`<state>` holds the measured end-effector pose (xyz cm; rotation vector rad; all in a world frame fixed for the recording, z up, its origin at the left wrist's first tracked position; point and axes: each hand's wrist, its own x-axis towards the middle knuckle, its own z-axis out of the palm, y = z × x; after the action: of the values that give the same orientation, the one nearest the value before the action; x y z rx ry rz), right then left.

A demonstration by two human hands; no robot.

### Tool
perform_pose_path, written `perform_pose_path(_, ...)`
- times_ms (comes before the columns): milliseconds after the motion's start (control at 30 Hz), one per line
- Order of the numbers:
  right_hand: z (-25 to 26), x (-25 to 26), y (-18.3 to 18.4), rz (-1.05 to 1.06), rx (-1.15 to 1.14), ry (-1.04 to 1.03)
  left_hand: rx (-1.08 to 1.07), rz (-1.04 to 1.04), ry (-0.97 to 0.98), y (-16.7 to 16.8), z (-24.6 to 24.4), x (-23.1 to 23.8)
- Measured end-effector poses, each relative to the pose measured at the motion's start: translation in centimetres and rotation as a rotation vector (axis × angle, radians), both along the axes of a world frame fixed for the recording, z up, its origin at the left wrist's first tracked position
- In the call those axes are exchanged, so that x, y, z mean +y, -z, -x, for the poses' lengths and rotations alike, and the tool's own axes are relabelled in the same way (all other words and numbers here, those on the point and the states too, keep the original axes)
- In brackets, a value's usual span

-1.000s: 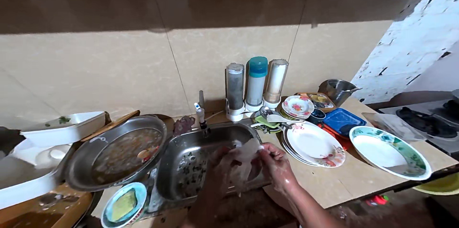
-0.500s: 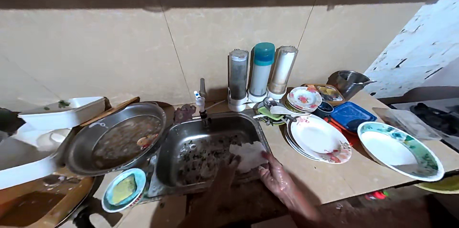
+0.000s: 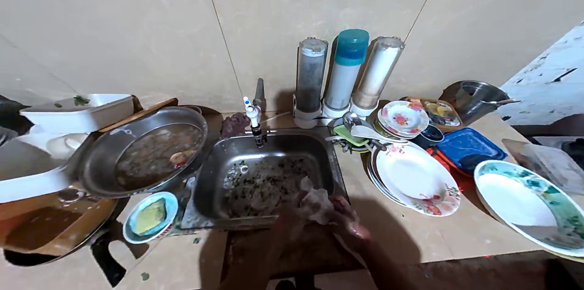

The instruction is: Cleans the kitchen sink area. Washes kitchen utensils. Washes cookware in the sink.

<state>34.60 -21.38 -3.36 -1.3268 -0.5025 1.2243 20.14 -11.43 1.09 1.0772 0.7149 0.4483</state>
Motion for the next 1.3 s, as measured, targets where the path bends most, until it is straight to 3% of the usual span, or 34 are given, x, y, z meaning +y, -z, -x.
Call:
perform_pose_path(100, 0.5, 0.9, 1.1, 0.002, 0.007, 0.12, 0.295, -0.321, 0.132, 0.4, -0.1, 0.4)
perform_pose_path(167, 1.1, 1.6, 1.2, -0.045, 0.239, 0.271, 0.55, -0.517, 0.226, 0.9, -0.2, 1.6)
perform_pose_path(233, 1.4, 1.8, 1.0, -0.085, 0.492, 0.313, 0.649, -0.544, 0.206, 2.7, 0.1, 3.2)
perform_pose_path(300, 1.7, 1.9, 1.4, -0.12, 0.533, 0.287, 0.626, -0.522, 0.158, 4.1, 0.4, 4.6)
perform_pose_path(367, 1.7, 1.8, 2.0, -0.156, 0.327, 0.171, 0.533, -0.39, 0.128, 4.4, 0.6, 5.1)
perform_pose_path(467, 0.9, 2.6, 2.6, 0.077, -0.25, 0.065, 0.213, 0.131, 0.067, 3.4, 1.1, 4.7)
perform_pose_path(533, 0.9, 3.6, 3.7, 0.203, -0.442, 0.153, -0.045, 0.372, 0.132, 3.9, 1.5, 4.7)
perform_pose_path(567, 1.0, 3.9, 4.4, 0.206, -0.442, 0.22, -0.125, 0.39, 0.173, 4.5, 1.5, 4.7)
perform_pose_path(633, 1.7, 4.0, 4.3, 0.161, -0.293, 0.334, -0.049, 0.189, 0.21, 5.0, 1.3, 5.2)
perform_pose_path(733, 2.0, 4.0, 3.0, -0.068, 0.107, 0.322, 0.566, -0.427, 0.389, 4.8, 0.4, 8.1)
perform_pose_path(767, 1.8, 4.0, 3.1, -0.127, 0.156, 0.271, 0.718, -0.525, 0.469, 5.1, 0.3, 9.1)
perform_pose_path(833, 1.4, 4.0, 3.9, -0.142, -0.081, 0.223, 0.722, -0.552, 0.517, 7.1, 0.9, 11.2)
perform_pose_path(933, 1.0, 3.6, 3.4, 0.226, -0.744, 0.36, 0.595, -0.473, 0.485, 10.6, 3.0, 14.9)
perform_pose_path(1000, 0.3, 2.8, 4.0, 0.35, -0.993, 0.452, 0.857, -0.605, 0.437, 10.6, 4.3, 17.2)
perform_pose_path(1067, -0.4, 2.2, 5.4, 0.335, -1.164, 0.551, 1.168, -0.651, 0.54, 10.8, 5.5, 19.2)
perform_pose_path(1133, -0.5, 2.1, 6.3, 0.409, -1.31, 0.542, 1.314, -0.688, 0.702, 12.9, 6.3, 20.0)
perform_pose_path(1200, -0.8, 2.5, 6.6, 0.556, -1.334, 0.462, 1.25, -0.729, 0.859, 13.8, 6.5, 18.9)
perform_pose_path(1300, -1.6, 3.0, 6.9, 0.683, -1.306, 0.447, 0.886, -0.741, 1.118, 14.6, 6.0, 17.9)
